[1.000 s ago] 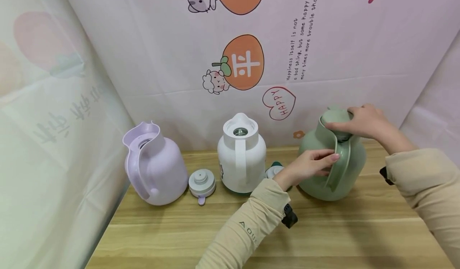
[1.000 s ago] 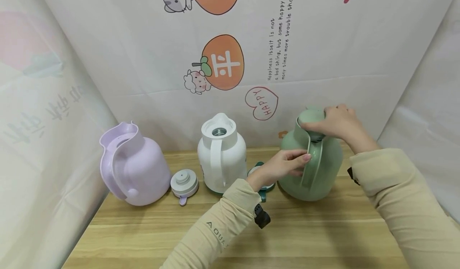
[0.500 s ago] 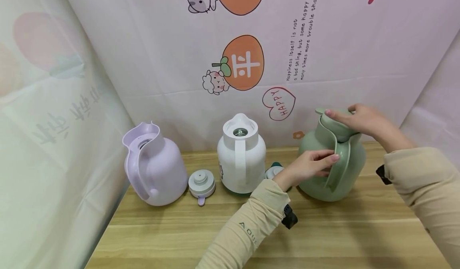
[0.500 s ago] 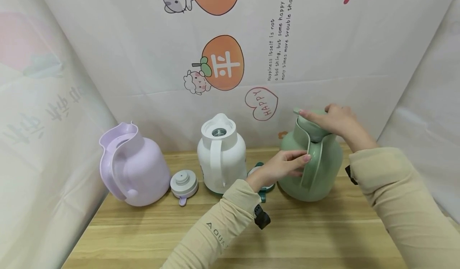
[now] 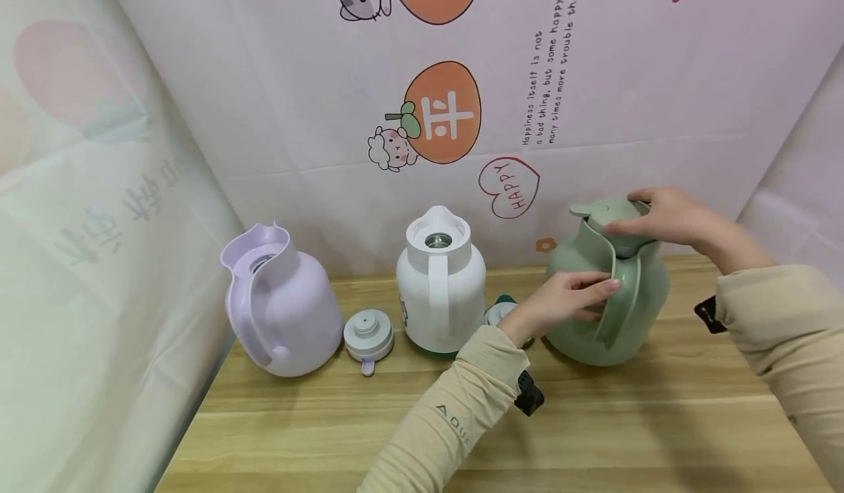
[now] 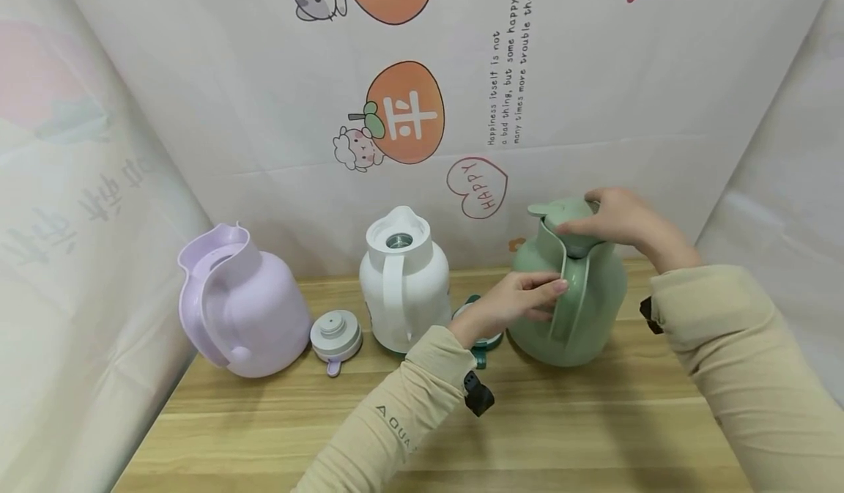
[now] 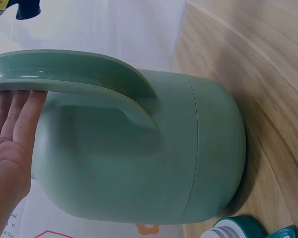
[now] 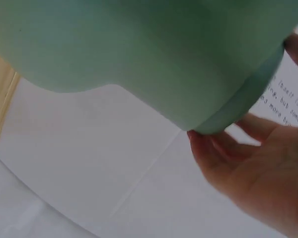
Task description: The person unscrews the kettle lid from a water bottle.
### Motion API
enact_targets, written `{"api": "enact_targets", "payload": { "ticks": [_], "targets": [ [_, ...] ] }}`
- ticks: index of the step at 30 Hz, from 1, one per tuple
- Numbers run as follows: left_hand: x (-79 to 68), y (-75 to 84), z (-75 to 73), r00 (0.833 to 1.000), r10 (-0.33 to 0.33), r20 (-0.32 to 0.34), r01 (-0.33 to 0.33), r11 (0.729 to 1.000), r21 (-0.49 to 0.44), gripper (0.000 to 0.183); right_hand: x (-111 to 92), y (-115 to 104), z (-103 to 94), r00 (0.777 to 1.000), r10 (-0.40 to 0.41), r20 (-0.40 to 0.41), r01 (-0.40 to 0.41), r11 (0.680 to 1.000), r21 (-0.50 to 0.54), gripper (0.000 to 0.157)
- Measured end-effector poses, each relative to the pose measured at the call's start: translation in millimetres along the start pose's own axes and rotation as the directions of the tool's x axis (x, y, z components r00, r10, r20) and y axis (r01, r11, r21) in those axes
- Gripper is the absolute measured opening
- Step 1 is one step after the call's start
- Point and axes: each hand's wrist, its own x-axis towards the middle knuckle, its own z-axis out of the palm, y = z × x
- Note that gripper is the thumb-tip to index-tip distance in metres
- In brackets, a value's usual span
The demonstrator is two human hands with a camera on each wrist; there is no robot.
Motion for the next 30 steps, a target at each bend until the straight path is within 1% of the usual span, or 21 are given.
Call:
{"api": "enact_targets", "payload": {
  "ticks": [2, 4, 7, 10, 12, 14, 16, 19, 23, 26, 30],
  "targets": [
    [0.5, 0.1, -1.0, 1.0, -0.005, -0.001, 0.004, 1.0, -0.029, 0.042, -0.2, 1.4, -1.6, 0.999, -0.01, 0.043, 0.008, 0.999, 0.047, 0.092],
    [0.7, 0.5, -1.7, 1.0, -0.015, 0.0, 0.015, 0.998, -0.062, 0.042, -0.5, 0.8, -1.5, 0.998, -0.004, 0.057, 0.0, 0.999, 0.054, 0.093],
    [0.2, 1.8, -2.2, 1.0, -0.031, 0.0, 0.031, 0.995, -0.095, 0.042, -1.1, -3.1, 1.0, 1.0, 0.015, 0.009, -0.015, 1.0, -0.014, 0.098],
    [-1.1, 3.1, -2.5, 0.999, -0.04, -0.002, 0.039, 0.994, -0.103, 0.041, -2.1, -6.6, 3.5, 0.998, 0.031, -0.057, -0.037, 0.995, -0.095, 0.1],
    [-2.0, 3.8, -2.6, 0.999, -0.041, -0.002, 0.041, 0.994, -0.101, 0.041, -3.0, -7.1, 4.2, 0.996, 0.037, -0.085, -0.048, 0.991, -0.129, 0.1],
    [-2.6, 4.4, -2.3, 0.999, -0.043, 0.003, 0.043, 0.994, -0.1, 0.041, -3.6, -6.1, 4.2, 0.994, 0.044, -0.095, -0.056, 0.99, -0.133, 0.099],
    [-2.7, 4.8, -1.7, 0.999, -0.046, 0.008, 0.046, 0.994, -0.099, 0.041, -3.7, -4.1, 3.4, 0.995, 0.034, -0.094, -0.045, 0.992, -0.121, 0.098],
    [-2.2, 4.6, -0.7, 0.999, -0.049, 0.008, 0.05, 0.994, -0.092, 0.042, -4.2, -0.8, 0.8, 0.998, 0.003, -0.065, -0.007, 0.997, -0.073, 0.095],
    [-1.6, 2.6, 0.2, 0.999, -0.054, 0.0, 0.054, 0.994, -0.093, 0.043, -6.2, 2.1, -4.7, 0.999, -0.035, 0.028, 0.034, 0.998, 0.043, 0.091],
    [-1.5, 1.0, 1.0, 0.999, -0.053, 0.004, 0.054, 0.994, -0.096, 0.044, -7.9, 2.6, -7.8, 0.996, -0.042, 0.081, 0.034, 0.994, 0.105, 0.088],
    [-1.4, -0.3, 1.7, 0.999, -0.044, 0.015, 0.045, 0.994, -0.1, 0.045, -9.7, 2.0, -9.4, 0.994, -0.029, 0.102, 0.017, 0.993, 0.118, 0.086]
  ]
}}
